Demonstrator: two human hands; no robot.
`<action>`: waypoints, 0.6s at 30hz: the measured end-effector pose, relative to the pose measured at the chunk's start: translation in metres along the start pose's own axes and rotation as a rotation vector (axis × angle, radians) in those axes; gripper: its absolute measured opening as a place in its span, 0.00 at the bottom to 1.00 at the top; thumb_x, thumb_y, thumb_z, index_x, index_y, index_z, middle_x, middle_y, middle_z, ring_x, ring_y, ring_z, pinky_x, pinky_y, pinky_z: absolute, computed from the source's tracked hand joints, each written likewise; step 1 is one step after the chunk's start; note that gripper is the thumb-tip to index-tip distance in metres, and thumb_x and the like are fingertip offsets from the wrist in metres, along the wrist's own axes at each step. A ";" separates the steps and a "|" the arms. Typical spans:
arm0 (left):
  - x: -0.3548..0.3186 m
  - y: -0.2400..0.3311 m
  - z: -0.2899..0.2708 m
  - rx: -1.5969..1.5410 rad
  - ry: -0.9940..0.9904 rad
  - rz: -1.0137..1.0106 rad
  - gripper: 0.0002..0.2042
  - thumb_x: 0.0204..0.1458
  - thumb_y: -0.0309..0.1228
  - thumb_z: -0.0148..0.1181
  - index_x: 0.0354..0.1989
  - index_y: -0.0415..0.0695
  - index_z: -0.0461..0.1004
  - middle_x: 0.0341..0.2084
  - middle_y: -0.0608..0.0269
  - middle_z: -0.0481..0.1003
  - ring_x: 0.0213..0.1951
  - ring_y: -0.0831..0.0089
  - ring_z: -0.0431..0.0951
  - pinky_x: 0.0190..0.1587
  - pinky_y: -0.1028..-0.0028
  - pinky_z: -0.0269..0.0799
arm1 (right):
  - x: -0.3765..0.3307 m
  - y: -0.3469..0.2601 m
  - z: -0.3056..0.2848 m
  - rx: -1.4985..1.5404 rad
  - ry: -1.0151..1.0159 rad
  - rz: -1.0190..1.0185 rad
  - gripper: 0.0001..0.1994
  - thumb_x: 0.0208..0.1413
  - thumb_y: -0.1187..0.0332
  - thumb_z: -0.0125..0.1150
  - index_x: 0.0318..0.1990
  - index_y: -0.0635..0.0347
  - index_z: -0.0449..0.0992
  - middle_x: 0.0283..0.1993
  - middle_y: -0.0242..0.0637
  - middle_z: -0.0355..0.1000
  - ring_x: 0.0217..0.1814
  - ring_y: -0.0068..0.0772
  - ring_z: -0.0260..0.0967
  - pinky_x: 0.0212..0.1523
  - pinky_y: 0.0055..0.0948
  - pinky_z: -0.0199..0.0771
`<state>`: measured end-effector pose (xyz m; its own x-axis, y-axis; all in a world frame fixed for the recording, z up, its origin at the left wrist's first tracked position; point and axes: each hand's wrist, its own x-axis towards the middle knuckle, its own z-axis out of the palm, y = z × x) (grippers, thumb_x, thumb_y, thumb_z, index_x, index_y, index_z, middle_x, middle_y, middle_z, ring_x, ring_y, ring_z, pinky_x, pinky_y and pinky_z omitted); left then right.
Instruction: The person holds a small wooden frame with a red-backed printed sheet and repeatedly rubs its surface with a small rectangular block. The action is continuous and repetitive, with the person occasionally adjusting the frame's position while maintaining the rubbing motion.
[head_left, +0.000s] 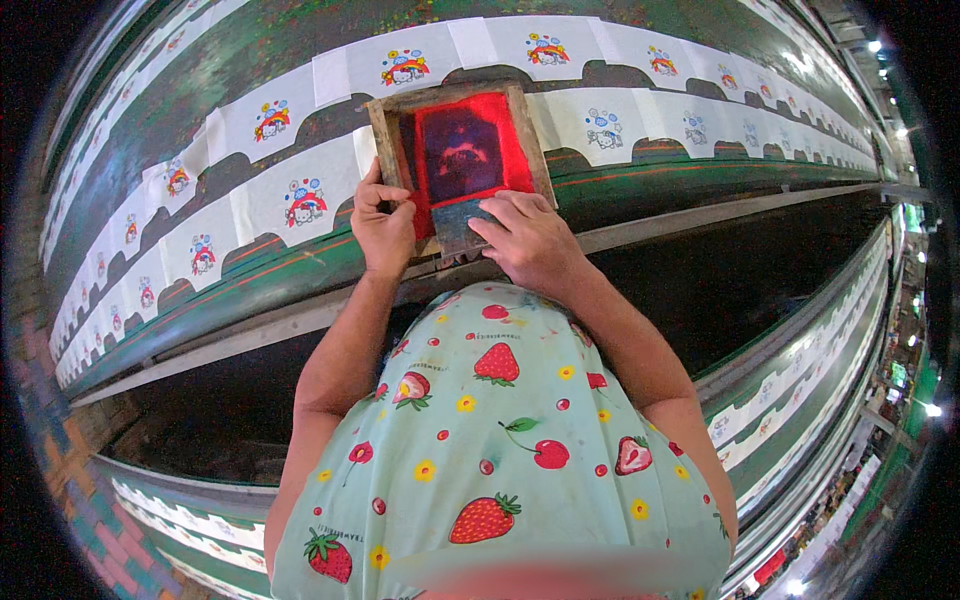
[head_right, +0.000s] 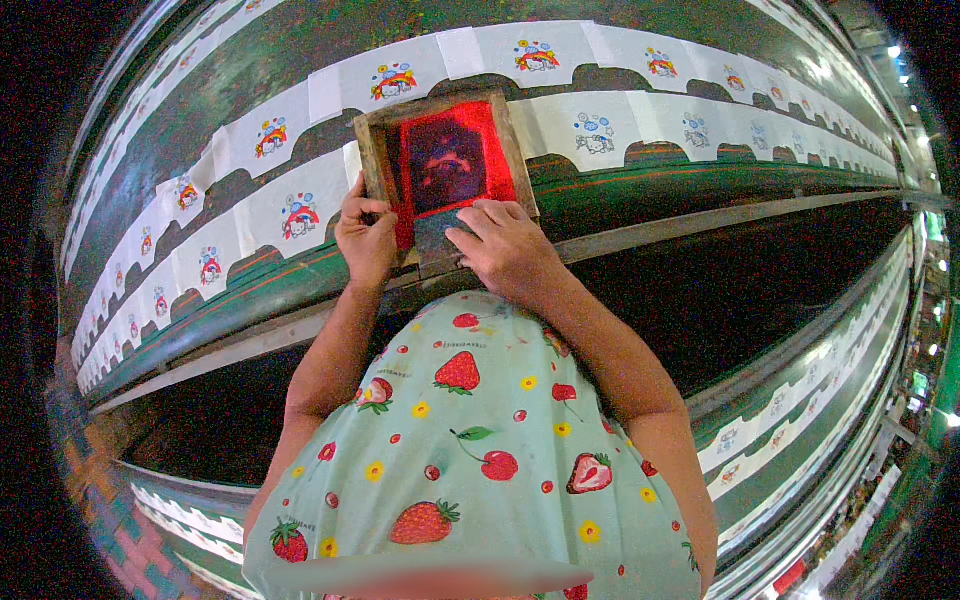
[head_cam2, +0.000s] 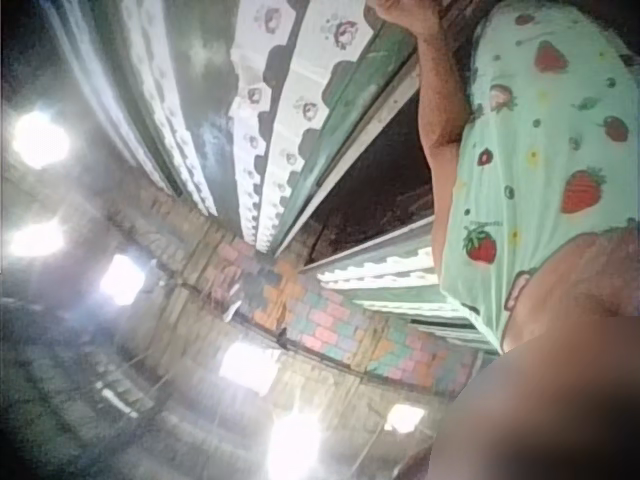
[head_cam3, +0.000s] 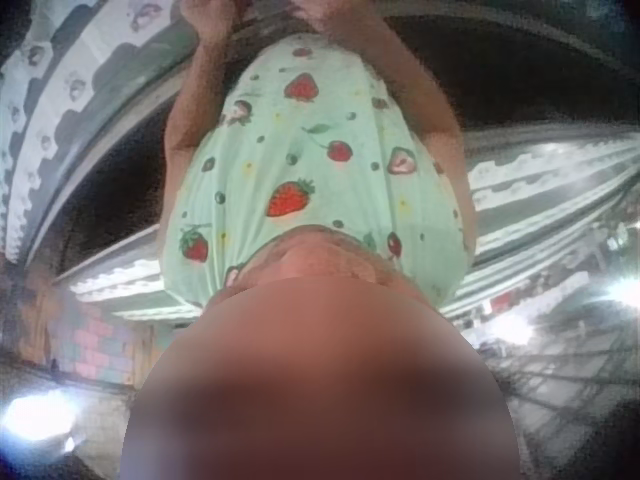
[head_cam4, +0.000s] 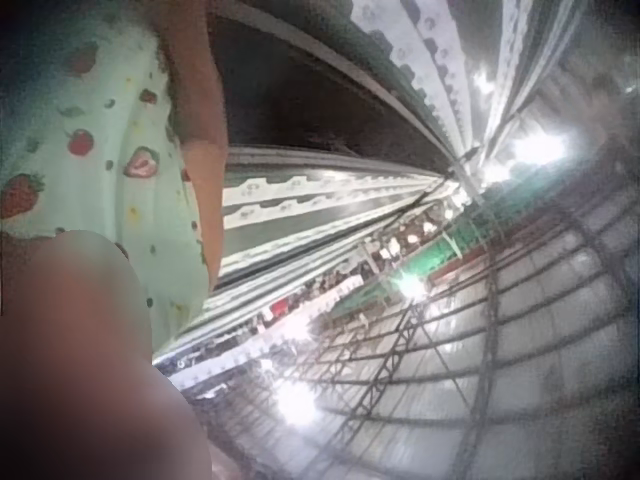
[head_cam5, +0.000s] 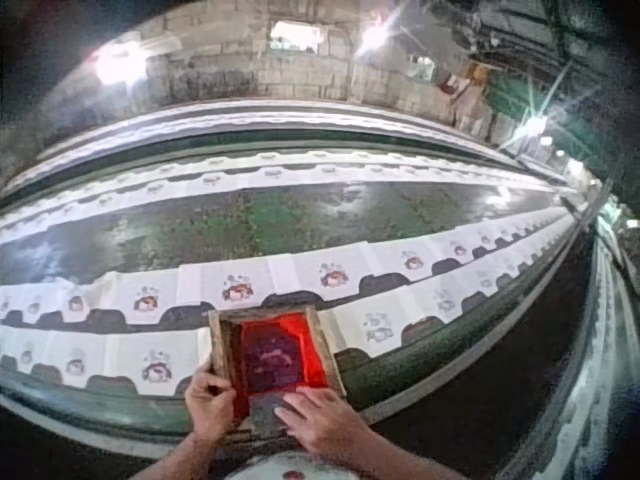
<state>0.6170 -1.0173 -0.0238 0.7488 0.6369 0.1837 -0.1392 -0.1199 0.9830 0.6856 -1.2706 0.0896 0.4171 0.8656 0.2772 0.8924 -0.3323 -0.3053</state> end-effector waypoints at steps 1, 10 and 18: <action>0.000 0.001 0.000 0.042 0.005 0.020 0.08 0.49 0.12 0.66 0.33 0.41 0.81 0.72 0.34 0.75 0.79 0.50 0.72 0.75 0.62 0.67 | 0.007 0.002 0.000 -0.029 -0.071 -0.003 0.18 0.57 0.70 0.73 0.56 0.58 0.86 0.58 0.41 0.80 0.65 0.50 0.77 0.65 0.50 0.78; -0.002 -0.004 0.002 0.154 0.001 0.060 0.09 0.46 0.14 0.67 0.33 0.42 0.81 0.71 0.34 0.75 0.78 0.44 0.71 0.77 0.56 0.65 | 0.069 0.055 -0.030 0.083 -0.355 -0.004 0.12 0.57 0.77 0.64 0.47 0.60 0.86 0.48 0.48 0.82 0.57 0.56 0.81 0.60 0.52 0.81; 0.000 -0.003 0.006 0.204 0.010 0.097 0.08 0.45 0.14 0.66 0.30 0.43 0.82 0.71 0.38 0.75 0.72 0.44 0.74 0.74 0.53 0.66 | 0.136 0.098 -0.001 -0.055 -0.112 0.135 0.17 0.60 0.79 0.61 0.55 0.64 0.85 0.52 0.51 0.81 0.59 0.60 0.79 0.65 0.53 0.78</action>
<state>0.6211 -1.0212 -0.0266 0.7317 0.6223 0.2781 -0.0750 -0.3320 0.9403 0.8297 -1.1860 0.0981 0.5149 0.8469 0.1331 0.8389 -0.4659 -0.2813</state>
